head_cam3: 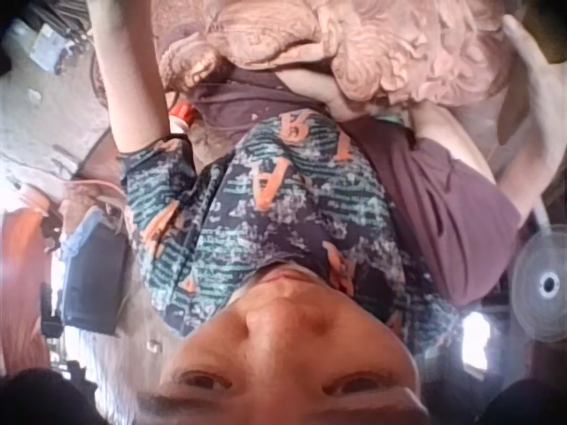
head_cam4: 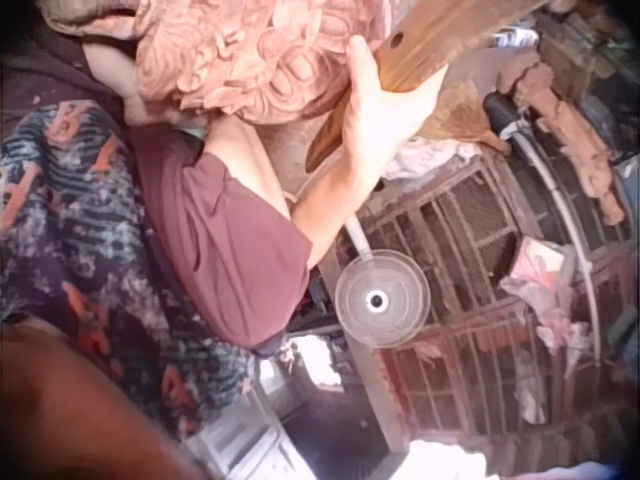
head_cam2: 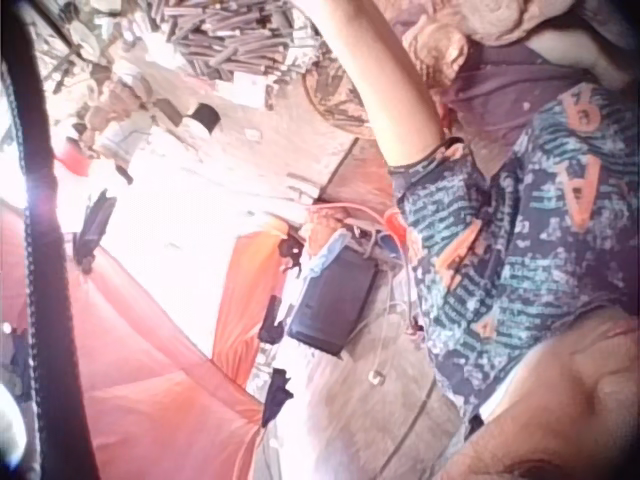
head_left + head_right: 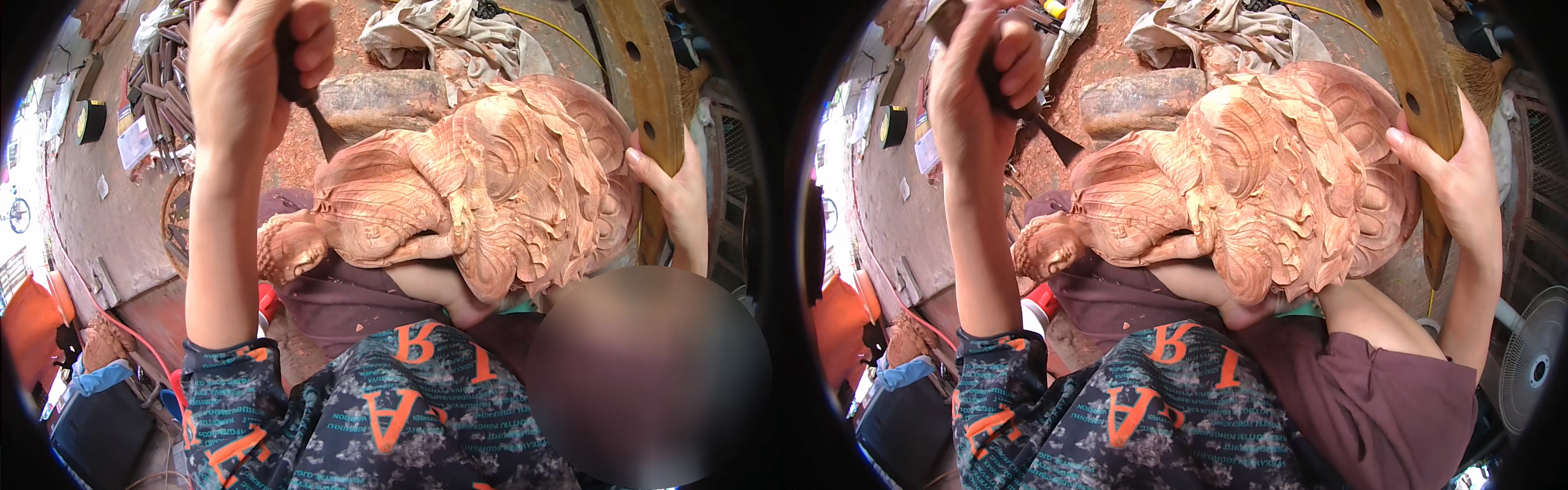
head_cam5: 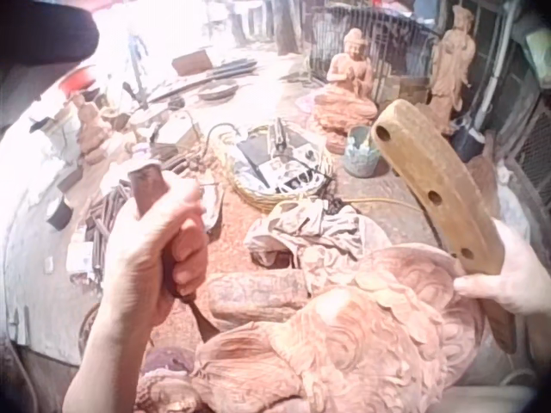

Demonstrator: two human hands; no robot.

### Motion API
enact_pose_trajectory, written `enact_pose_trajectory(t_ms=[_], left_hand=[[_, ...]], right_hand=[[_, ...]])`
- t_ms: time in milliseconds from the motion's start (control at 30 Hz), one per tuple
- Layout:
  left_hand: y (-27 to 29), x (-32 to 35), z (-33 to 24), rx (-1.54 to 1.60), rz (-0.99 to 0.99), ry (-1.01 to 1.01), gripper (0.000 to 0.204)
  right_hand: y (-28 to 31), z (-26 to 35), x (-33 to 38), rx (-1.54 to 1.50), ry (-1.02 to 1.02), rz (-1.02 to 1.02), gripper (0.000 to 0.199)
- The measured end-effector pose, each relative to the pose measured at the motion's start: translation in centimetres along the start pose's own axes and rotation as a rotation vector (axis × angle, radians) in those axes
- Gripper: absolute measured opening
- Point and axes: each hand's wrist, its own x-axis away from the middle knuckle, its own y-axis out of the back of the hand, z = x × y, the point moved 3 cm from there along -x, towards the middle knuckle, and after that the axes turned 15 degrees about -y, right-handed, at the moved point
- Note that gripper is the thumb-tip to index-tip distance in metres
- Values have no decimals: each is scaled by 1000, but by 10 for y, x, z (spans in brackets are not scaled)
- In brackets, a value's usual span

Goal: The person carves a wooden Buddha statue using a chisel and mallet. They repeatedly strike the chisel to shape the wood, occasionally pausing to select different chisels from a nearby collection.

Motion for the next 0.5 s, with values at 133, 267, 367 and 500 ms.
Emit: enact_pose_trajectory(t_ms=[133, 267, 367, 500], left_hand=[[-15, -2, 35, 83, 77, 264, 27], [-12, 4, 54, 197, 90, 356, 24], [-10, 5, 61, 91, 198, 296, 28], [-16, 13, 55, 71, 213, 290, 25]], right_hand=[[6, -3, -2, -43, -76, 67, 29], [9, -7, -4, -35, -117, 71, 31], [14, -5, -6, 40, -129, 70, 34], [7, 18, -23, 193, -135, 118, 49]])
